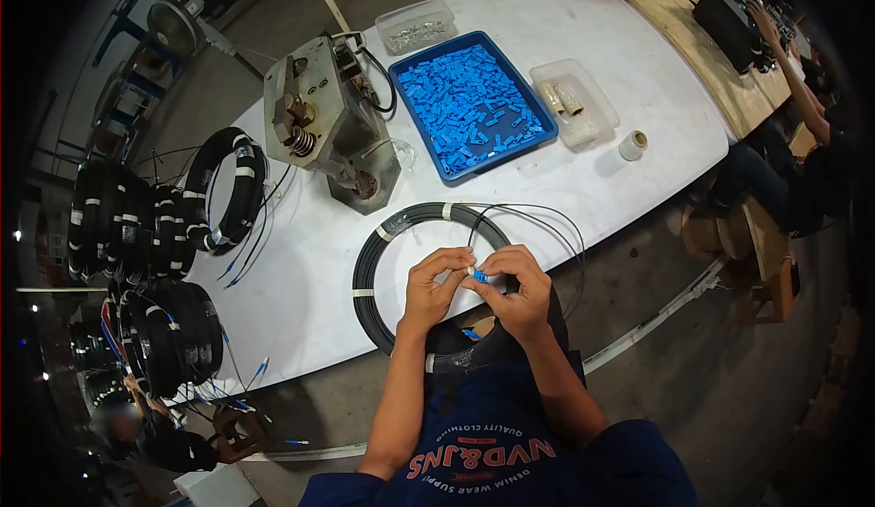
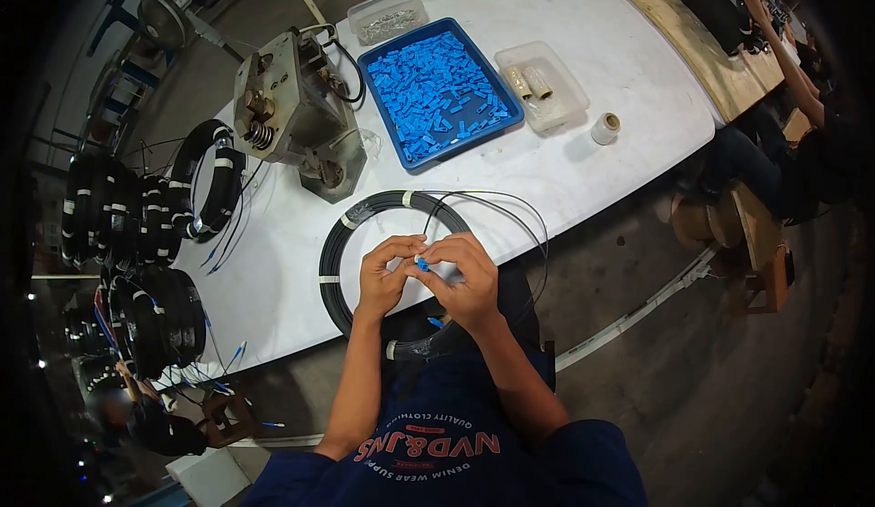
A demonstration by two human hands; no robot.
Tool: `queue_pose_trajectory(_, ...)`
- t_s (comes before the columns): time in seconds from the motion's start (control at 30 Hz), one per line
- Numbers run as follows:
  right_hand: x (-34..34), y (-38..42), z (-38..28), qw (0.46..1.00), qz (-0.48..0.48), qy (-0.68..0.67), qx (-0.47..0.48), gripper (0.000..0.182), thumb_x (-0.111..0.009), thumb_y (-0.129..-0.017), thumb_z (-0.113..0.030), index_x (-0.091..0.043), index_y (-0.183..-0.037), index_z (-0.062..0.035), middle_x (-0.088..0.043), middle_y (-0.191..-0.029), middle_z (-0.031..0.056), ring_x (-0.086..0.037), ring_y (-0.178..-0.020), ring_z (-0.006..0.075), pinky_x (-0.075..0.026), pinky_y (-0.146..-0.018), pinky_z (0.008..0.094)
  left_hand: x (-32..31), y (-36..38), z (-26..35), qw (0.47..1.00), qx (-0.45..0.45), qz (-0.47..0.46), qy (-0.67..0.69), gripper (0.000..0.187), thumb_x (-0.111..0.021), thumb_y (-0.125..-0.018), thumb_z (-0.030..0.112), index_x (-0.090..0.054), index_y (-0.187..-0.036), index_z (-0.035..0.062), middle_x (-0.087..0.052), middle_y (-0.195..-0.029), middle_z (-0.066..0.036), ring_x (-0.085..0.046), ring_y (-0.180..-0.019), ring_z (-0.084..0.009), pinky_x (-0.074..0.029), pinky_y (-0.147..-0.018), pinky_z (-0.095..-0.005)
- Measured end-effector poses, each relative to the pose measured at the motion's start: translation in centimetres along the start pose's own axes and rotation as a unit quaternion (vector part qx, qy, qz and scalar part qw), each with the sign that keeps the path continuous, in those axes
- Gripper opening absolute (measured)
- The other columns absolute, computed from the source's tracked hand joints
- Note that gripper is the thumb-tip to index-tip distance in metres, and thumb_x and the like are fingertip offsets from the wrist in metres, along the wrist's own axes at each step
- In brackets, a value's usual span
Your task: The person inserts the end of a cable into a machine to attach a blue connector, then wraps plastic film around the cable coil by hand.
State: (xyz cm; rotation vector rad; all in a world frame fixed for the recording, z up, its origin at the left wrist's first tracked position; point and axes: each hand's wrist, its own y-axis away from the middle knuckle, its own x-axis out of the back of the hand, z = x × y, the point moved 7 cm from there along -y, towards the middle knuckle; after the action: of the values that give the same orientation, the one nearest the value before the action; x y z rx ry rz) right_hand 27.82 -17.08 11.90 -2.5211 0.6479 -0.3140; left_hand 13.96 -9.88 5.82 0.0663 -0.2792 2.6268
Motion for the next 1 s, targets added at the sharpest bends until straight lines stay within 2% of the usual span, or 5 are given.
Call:
queue_pose_trajectory(0.4, -0.2, 0.2, 0.5, 0.999, -0.008, 0.035, 0.005, 0.031, -0.086, -0.066, -0.005, -0.063, -0.087, -0.0062, -0.067, -0.082, 0.0060, -0.062, -0.078, 0.0238, -0.050, -0.070, 0.0330, -0.5, -0.1, 1.0, 1.000, -0.016, -0.004, -0.007, 0.008, -0.066, -0.085, -0.001, -0.071, -0.092, -0.0007, -0.071, -0.101, -0.013, -0.067, -0.100, -0.0244, -0.052, -0.090, -0.0341)
queue_pose_trajectory(0.6, -0.2, 0.9, 2.3, 0.994, -0.035, -0.041, -0.097, 0.036, -0.076, -0.074, -0.002, -0.062, -0.107, -0.0040, -0.066, -0.105, 0.0102, -0.061, -0.093, 0.0245, -0.048, -0.077, 0.0339, -0.1, -0.2, 1.2, 1.000, 0.009, 0.005, 0.002, 0.009, -0.068, -0.085, -0.002, -0.072, -0.093, -0.0001, -0.071, -0.099, -0.013, -0.067, -0.098, -0.0224, -0.053, -0.086, -0.0322)
queue_pose_trajectory(0.67, -0.7, 1.5, 3.3, 0.986, -0.069, -0.115, -0.103, 0.042, -0.066, -0.079, 0.000, -0.057, -0.120, -0.0019, -0.058, -0.124, 0.0135, -0.055, -0.107, 0.0210, -0.043, -0.089, 0.0312, 0.1, -0.3, 1.7, 1.000, 0.019, 0.016, 0.016, 0.009, -0.069, -0.085, -0.002, -0.072, -0.093, -0.0001, -0.071, -0.099, -0.013, -0.067, -0.098, -0.0218, -0.053, -0.086, -0.0321)
queue_pose_trajectory(0.9, -2.5, 1.1, 2.7, 0.993, -0.097, -0.005, -0.068, 0.037, -0.065, -0.083, 0.001, -0.060, -0.120, -0.0011, -0.063, -0.124, 0.0149, -0.052, -0.125, 0.0275, -0.041, -0.102, 0.0378, 0.3, -0.5, 3.7, 0.997, 0.037, 0.056, 0.028, 0.008, -0.070, -0.086, -0.003, -0.070, -0.092, 0.0013, -0.071, -0.098, -0.012, -0.066, -0.098, -0.0196, -0.050, -0.091, -0.0327)
queue_pose_trajectory(1.0, -2.2, 0.9, 3.0, 0.994, -0.047, -0.023, -0.099, 0.026, -0.068, -0.084, -0.003, -0.066, -0.109, -0.0028, -0.069, -0.110, 0.0102, -0.054, -0.123, 0.0334, -0.044, -0.099, 0.0428, 0.1, -0.2, 3.2, 0.991, 0.058, 0.079, 0.087, 0.008, -0.070, -0.086, -0.003, -0.070, -0.091, 0.0022, -0.069, -0.105, -0.012, -0.064, -0.101, -0.0194, -0.049, -0.092, -0.0323)
